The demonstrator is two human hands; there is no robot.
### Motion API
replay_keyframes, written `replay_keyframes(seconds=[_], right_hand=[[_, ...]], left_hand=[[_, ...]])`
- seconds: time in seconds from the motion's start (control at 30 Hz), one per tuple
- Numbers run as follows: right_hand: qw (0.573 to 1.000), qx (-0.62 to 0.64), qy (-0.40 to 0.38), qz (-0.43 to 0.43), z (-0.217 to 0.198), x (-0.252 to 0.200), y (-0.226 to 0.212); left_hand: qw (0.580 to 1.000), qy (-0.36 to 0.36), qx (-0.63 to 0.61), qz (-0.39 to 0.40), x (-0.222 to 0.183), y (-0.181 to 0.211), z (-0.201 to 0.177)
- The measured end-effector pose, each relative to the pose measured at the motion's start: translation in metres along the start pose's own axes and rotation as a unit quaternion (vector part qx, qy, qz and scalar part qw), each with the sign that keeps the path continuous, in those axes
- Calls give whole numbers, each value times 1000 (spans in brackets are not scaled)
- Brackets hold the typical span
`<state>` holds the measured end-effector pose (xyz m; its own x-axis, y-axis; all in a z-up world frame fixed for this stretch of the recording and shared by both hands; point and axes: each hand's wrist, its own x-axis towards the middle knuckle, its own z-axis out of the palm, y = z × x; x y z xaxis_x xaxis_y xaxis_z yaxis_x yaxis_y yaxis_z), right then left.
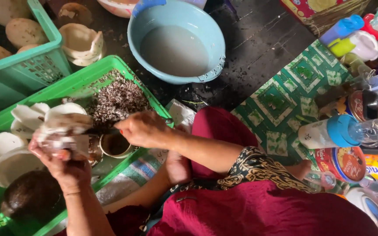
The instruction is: A person sits on the floor and uses a small tool to scrape and clean the husks and debris from coconut shells.
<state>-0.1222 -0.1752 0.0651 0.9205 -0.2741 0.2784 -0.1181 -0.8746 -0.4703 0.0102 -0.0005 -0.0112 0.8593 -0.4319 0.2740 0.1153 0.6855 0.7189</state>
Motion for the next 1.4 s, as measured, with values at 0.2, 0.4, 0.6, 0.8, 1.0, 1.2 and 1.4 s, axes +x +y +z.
replay_keyframes(seconds=[0.2, 0.4, 0.6, 0.8, 1.0, 1.2, 1.4], right_hand=[[969, 106, -208, 78, -12, -16, -30], [828, 499, -195, 165, 35, -8, 19], [994, -7, 45, -98, -14, -7, -11], [980, -190, -32, -49, 31, -23, 19], [807, 482, -267, 215, 13, -14, 26], [837, 470, -166, 227, 23, -18, 72], [984, -170, -47, 25, -11, -25, 71]], left_hand=[[999, 27, 38, -19, -6, 4, -10], [986, 37, -95, -129, -2, 10, -13], [961, 180, -118, -176, -7, -17, -47], [979, 171, 109, 29, 1, 4, 32], [990, 113, -79, 28, 1, 2, 24], [922, 286, -239, -105, 7, -8, -19], [898, 343, -254, -108, 4, 1, -5]])
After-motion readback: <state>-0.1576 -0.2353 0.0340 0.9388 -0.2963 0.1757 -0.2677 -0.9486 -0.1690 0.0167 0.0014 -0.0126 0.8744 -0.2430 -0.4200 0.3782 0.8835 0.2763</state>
